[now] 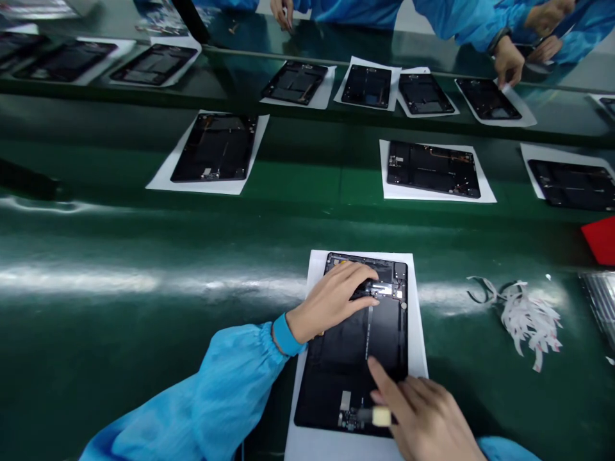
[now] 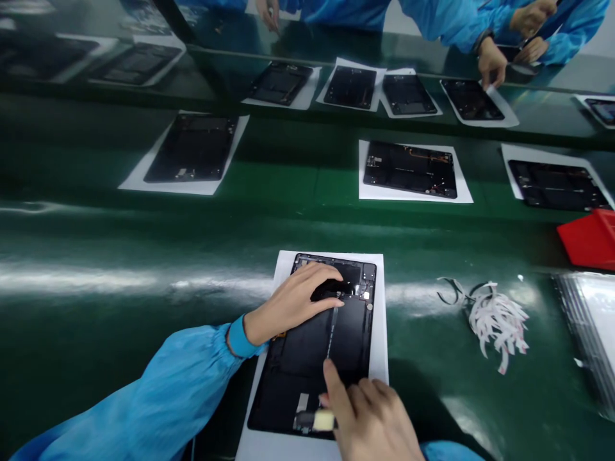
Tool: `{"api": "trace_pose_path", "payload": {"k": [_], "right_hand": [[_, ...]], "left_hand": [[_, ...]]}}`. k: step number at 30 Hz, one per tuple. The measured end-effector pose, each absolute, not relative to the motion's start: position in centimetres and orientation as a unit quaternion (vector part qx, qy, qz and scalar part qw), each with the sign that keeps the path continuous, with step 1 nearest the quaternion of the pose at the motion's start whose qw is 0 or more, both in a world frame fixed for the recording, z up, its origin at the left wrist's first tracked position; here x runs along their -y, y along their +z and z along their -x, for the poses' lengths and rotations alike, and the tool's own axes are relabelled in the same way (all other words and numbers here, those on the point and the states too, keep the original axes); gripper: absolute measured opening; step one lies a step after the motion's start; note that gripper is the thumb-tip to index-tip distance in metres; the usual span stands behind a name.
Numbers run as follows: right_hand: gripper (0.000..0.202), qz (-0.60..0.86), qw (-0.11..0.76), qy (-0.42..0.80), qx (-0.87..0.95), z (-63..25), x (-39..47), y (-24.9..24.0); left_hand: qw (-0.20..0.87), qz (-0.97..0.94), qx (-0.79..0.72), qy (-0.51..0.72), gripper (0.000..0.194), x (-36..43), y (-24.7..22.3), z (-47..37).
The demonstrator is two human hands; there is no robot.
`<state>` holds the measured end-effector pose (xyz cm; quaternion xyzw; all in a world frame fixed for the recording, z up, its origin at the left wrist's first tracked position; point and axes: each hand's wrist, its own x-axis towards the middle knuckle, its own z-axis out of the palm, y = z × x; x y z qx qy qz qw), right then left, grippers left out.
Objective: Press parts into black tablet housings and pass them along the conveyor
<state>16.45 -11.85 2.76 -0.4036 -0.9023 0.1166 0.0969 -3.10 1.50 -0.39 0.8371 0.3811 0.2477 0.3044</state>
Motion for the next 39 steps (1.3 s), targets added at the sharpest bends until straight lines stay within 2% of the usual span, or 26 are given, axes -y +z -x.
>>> {"api": "trace_pose_path", "payload": {"k": [3,7,10,13,15,20,24,28,32,35,39], "right_hand": [[0.036,0.414,0.043,0.069,0.907,-15.0,12.7,2.1],[0.045,0.481,0.007,0.052,0.875,-14.0,10.8,2.2],[0.038,0.517,0.044,0.086,0.851,-15.1,7.8,2.8],[0.035,0.558,0.118,0.136,0.81,-16.6,4.7,2.9],[0.035,0.559,0.137,0.16,0.802,-17.1,3.4,2.5],[0.032,0.519,0.113,0.186,0.827,-16.4,2.5,1.0],[0.013,0.494,0.207,0.273,0.799,-16.0,2.5,0.5],[0.002,0.466,0.281,0.36,0.758,-16.3,2.5,1.2],[0.007,0.467,0.31,0.398,0.726,-17.1,3.2,3.3],[0.007,0.479,0.307,0.385,0.727,-17.3,3.2,3.7],[0.009,0.514,0.299,0.327,0.735,-16.6,2.3,1.6]], "left_hand": [[0.316,-0.798,-0.407,0.312,0.038,-1.5,-0.6,3.1],[0.279,-0.747,-0.451,0.402,0.013,-0.8,0.0,3.4],[0.228,-0.771,-0.466,0.369,0.009,1.5,0.7,4.1],[0.19,-0.833,-0.433,0.286,0.016,5.6,1.0,5.0],[0.161,-0.877,-0.396,0.219,0.025,8.4,0.9,5.5],[0.084,-0.92,-0.371,0.096,0.068,12.3,0.2,6.0],[0.076,-0.924,-0.369,0.059,0.09,12.7,-0.2,6.0],[0.104,-0.922,-0.368,0.058,0.095,12.5,-0.4,6.1],[0.091,-0.924,-0.367,0.06,0.093,12.5,-0.6,6.1],[0.078,-0.925,-0.367,0.062,0.092,12.5,-0.6,6.1],[0.059,-0.924,-0.371,0.068,0.09,12.6,-0.5,6.1]]}}
